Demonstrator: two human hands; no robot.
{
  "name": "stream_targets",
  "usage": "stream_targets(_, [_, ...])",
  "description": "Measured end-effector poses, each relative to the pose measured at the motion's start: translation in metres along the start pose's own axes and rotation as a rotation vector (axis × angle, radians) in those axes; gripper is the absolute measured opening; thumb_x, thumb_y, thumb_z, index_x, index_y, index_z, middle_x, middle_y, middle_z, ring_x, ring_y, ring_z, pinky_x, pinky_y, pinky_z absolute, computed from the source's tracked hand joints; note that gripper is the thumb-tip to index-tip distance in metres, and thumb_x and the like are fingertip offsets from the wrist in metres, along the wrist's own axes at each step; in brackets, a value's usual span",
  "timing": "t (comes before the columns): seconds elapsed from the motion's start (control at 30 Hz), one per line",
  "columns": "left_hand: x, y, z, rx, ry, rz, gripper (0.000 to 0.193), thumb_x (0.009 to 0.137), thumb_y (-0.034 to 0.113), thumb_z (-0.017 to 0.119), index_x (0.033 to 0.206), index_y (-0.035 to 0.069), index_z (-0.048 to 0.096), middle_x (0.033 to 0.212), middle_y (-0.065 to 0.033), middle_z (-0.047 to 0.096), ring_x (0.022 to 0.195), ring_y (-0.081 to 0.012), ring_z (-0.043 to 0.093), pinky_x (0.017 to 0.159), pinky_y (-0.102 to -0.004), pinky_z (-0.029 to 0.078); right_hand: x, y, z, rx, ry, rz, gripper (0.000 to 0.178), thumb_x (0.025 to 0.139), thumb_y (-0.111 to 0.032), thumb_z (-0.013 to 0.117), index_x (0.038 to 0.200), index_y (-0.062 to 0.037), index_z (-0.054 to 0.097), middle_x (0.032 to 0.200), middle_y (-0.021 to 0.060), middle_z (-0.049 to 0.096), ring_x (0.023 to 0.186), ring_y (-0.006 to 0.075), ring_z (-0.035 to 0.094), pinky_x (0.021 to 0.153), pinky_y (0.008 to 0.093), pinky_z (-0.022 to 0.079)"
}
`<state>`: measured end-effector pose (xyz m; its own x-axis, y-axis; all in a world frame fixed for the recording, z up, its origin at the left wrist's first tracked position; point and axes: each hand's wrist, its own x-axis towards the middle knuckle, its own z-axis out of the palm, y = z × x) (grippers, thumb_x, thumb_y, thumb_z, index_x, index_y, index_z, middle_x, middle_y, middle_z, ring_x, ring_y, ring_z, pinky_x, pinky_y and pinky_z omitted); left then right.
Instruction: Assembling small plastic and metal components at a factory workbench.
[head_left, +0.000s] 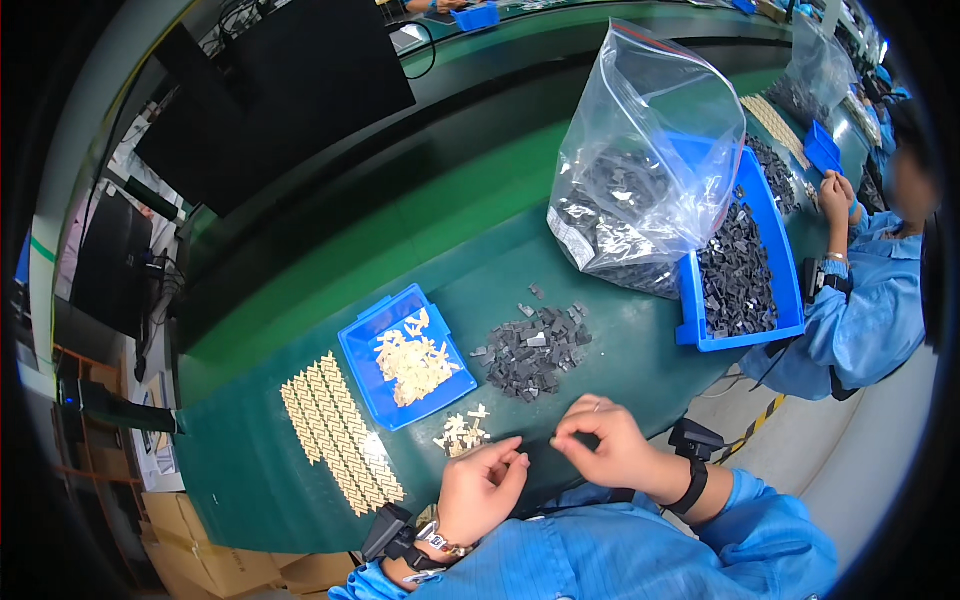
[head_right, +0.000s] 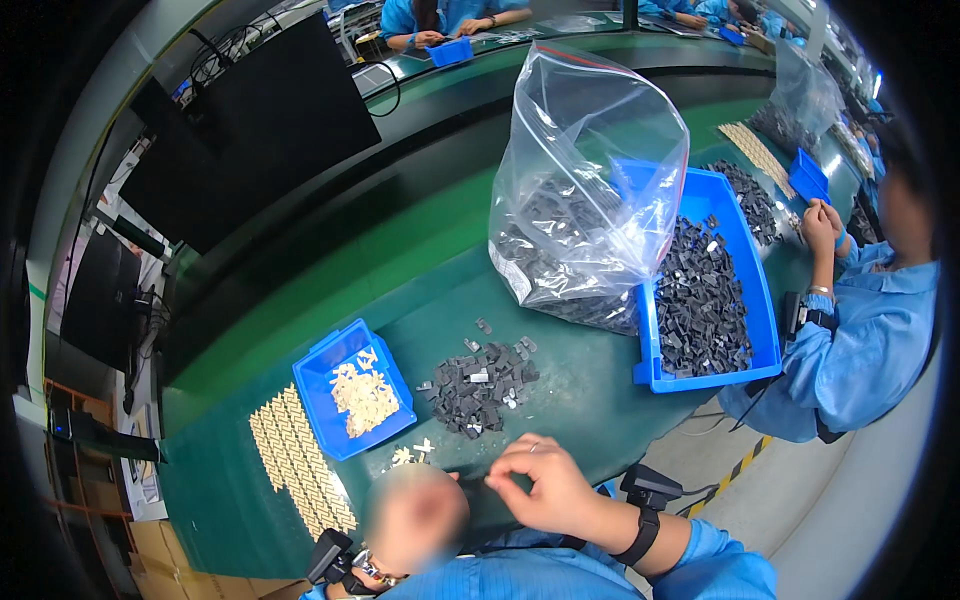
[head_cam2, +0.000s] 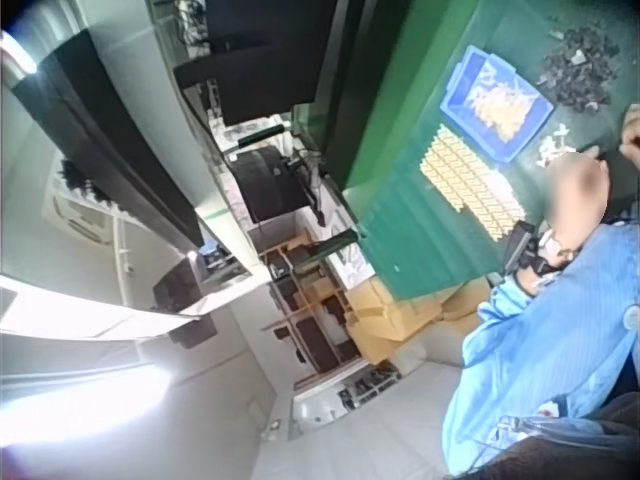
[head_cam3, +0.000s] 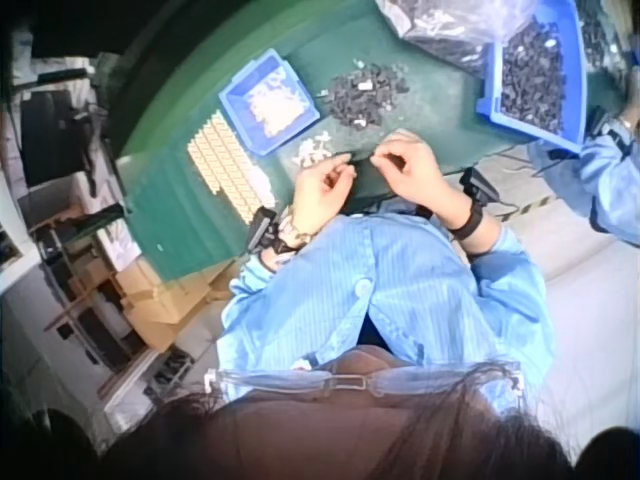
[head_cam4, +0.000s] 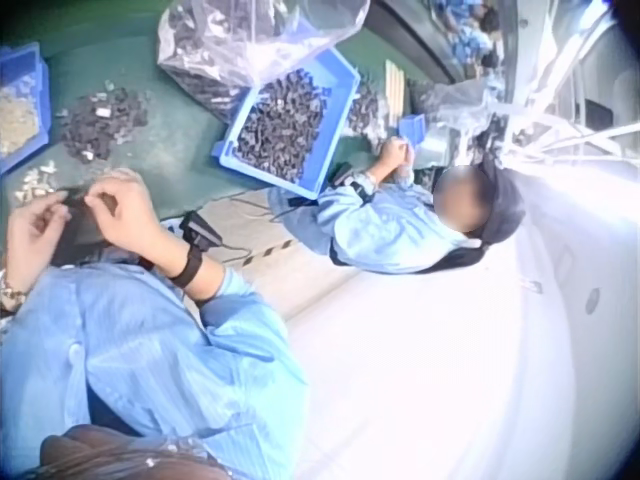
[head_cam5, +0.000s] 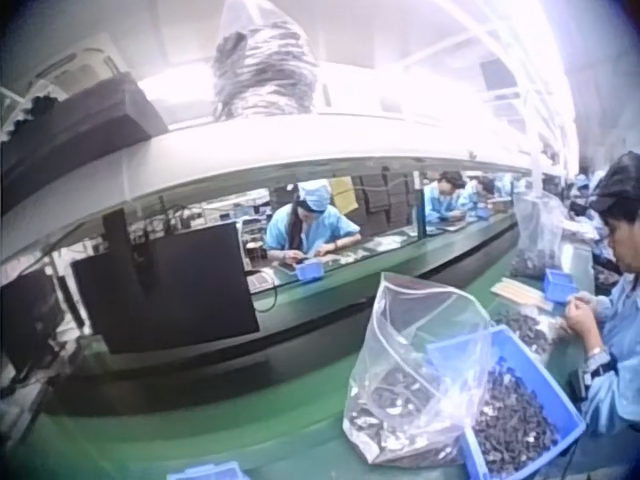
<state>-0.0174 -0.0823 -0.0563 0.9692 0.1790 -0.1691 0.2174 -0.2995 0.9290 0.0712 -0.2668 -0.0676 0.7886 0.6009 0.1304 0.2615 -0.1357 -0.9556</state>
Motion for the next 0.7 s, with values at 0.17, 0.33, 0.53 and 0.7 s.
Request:
stream_targets(0.17, [-0.004,-0.006,-0.003,-0.123,-0.022,-0.019,0.023,0.084,0.005,0.069,0.106,-0.002,0.068,0.076,-0.005,0.069,0.055,-0.0028,0.054,0.05,-0.0197,0.044,0.017,0.006,-0.009,-0.528,0.268,-0.114,0.03,0.072,-0.006,0.073,0.102,-0.0055,0.065,0.089,0.0048,0.065,0.086,0.026,0.058,0.078,0.0386,0.043])
stream_targets(0.33, [-0.007,-0.007,-0.007,-0.173,-0.067,-0.038,0.022,0.085,0.004,0.068,0.106,-0.002,0.068,0.076,-0.0044,0.069,0.055,-0.0021,0.054,0.05,-0.0195,0.043,0.031,0.013,0.0,-0.574,0.192,-0.09,0.046,0.072,-0.004,0.074,0.115,-0.0056,0.059,0.091,0.0059,0.066,0.087,0.0271,0.06,0.078,0.0376,0.045])
stream_targets(0.53, [-0.004,-0.005,-0.012,-0.154,-0.05,0.022,0.02,0.086,0.003,0.067,0.106,-0.001,0.068,0.078,-0.0045,0.069,0.058,-0.0021,0.056,0.051,-0.019,0.044,0.037,0.017,-0.003,-0.391,0.235,0.012,0.05,0.07,0.001,0.073,0.117,-0.0049,0.057,0.087,0.0059,0.068,0.081,0.0282,0.063,0.076,0.039,0.049])
stream_targets(0.7, [-0.003,-0.008,-0.013,-0.221,-0.077,0.003,0.021,0.086,0.003,0.067,0.106,-0.001,0.068,0.079,-0.005,0.07,0.06,-0.0023,0.056,0.053,-0.0191,0.045,0.04,0.01,-0.003,-0.5,0.165,-0.088,0.051,0.07,0.0,0.073,0.118,-0.0057,0.057,0.09,0.006,0.067,0.086,0.0297,0.063,0.079,0.0393,0.049])
